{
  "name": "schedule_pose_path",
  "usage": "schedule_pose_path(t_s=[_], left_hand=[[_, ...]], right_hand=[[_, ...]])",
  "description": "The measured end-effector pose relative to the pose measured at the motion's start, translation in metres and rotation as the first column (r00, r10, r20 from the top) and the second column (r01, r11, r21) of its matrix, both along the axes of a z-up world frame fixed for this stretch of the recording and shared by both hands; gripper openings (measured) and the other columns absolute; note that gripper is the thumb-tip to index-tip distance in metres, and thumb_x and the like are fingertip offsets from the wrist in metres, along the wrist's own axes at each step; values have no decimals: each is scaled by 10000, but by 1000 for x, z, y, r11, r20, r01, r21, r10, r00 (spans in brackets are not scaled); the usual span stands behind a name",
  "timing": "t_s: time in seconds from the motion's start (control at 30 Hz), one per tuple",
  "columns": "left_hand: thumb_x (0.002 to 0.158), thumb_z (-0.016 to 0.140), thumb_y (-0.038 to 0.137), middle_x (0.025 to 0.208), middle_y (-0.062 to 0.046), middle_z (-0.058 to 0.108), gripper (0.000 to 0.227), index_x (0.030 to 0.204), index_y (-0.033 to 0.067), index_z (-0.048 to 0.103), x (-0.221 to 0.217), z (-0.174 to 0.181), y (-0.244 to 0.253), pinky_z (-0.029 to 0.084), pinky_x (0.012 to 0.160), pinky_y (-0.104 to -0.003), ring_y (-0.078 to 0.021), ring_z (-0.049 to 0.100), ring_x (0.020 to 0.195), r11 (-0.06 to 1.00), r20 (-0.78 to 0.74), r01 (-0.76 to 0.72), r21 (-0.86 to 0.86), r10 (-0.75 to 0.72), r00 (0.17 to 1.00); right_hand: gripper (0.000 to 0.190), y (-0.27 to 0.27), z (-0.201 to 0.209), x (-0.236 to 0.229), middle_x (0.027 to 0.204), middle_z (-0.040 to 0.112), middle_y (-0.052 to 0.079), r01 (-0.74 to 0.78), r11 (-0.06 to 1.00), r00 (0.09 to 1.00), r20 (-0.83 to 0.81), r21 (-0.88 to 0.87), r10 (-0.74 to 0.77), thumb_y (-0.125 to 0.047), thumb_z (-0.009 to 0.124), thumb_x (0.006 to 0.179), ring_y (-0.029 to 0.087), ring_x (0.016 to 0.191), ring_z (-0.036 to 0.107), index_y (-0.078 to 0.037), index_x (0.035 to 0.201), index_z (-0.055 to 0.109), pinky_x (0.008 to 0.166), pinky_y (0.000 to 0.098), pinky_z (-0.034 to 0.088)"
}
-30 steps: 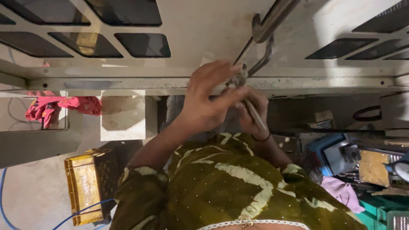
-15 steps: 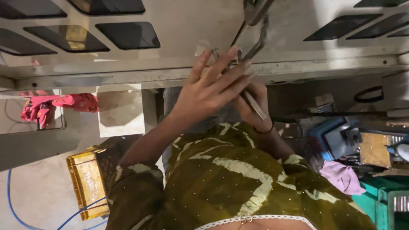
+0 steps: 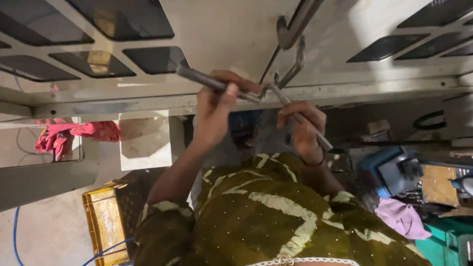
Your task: The person uses a wrench to loosen and remove bolts from a machine, then places the bolts into a bench vise and tightens them. The person handles the bolts and wrench throughout the process.
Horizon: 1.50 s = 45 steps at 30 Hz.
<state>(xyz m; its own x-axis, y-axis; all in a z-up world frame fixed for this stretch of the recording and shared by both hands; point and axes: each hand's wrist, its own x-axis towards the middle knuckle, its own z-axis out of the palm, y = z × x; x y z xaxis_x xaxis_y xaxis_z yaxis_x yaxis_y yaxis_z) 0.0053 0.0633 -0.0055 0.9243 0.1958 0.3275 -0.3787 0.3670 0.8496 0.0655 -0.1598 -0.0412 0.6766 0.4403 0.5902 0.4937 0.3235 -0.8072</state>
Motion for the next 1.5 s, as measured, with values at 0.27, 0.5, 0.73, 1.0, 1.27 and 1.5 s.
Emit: schedule_pose_path(t_s=[0.27, 0.5, 0.73, 1.0, 1.27, 1.5], left_hand=[[1163, 343, 422, 928, -166, 734, 531, 996, 1, 619, 11, -20, 6, 578, 1008, -469, -307, 738, 1017, 1000, 110, 8, 26, -11, 994], [1150, 371, 361, 971, -170, 721, 511, 941, -2, 664, 10, -8, 4, 562, 941, -400, -313, 662, 1130, 933, 381, -244, 263, 133, 915], [1130, 315, 500, 1508, -176, 510, 708, 884, 36, 790, 13, 34, 4, 318, 1235, -474, -287, 339, 1540, 846, 553, -452, 283, 242, 798], [1102, 341, 484, 1434, -190, 497, 654, 860, 59, 776, 56, 68, -20, 338, 1188, -511, -321, 398, 1370, 900, 539, -284, 330, 67, 840], [1111, 399, 394, 1136, -132, 579, 547, 882, 12, 717, 83, 70, -22, 479, 830, -377, -214, 575, 932, 932, 415, 59, 358, -216, 884], [1132, 399, 353, 1001, -122, 564, 506, 816, 35, 636, 83, 67, -18, 471, 823, -366, -242, 576, 864, 896, 529, -142, 420, -115, 841]], right_hand=[[845, -16, -16, 11, 676, 515, 63, -164, 963, 945, -247, 214, 216, -664, 263, 1092, 162, 565, 422, 64, 1104, 692, 606, 357, 442], [779, -16, -22, 11, 623, 386, 40, -183, 950, 898, -350, 255, 267, -585, 248, 1143, 163, 549, 315, 51, 1104, 695, 630, 367, 408], [714, -11, -12, 11, 615, 440, 41, -184, 961, 930, -280, 206, 238, -526, 249, 1161, 155, 559, 389, 41, 1120, 682, 651, 358, 429], [381, -4, 9, 3, 718, 517, 30, -65, 985, 973, -209, 159, 98, -334, 462, 1152, 89, 585, 454, 4, 1156, 638, 597, 305, 448], [234, 2, 36, 8, 897, 600, 54, 78, 986, 985, -164, 151, -53, -245, 578, 1124, 118, 749, 546, -13, 1158, 579, 682, 289, 459], [277, 9, 23, 20, 927, 633, 105, -96, 958, 950, -263, 272, 170, -284, 580, 1136, 159, 818, 591, -8, 1165, 590, 737, 308, 473]])
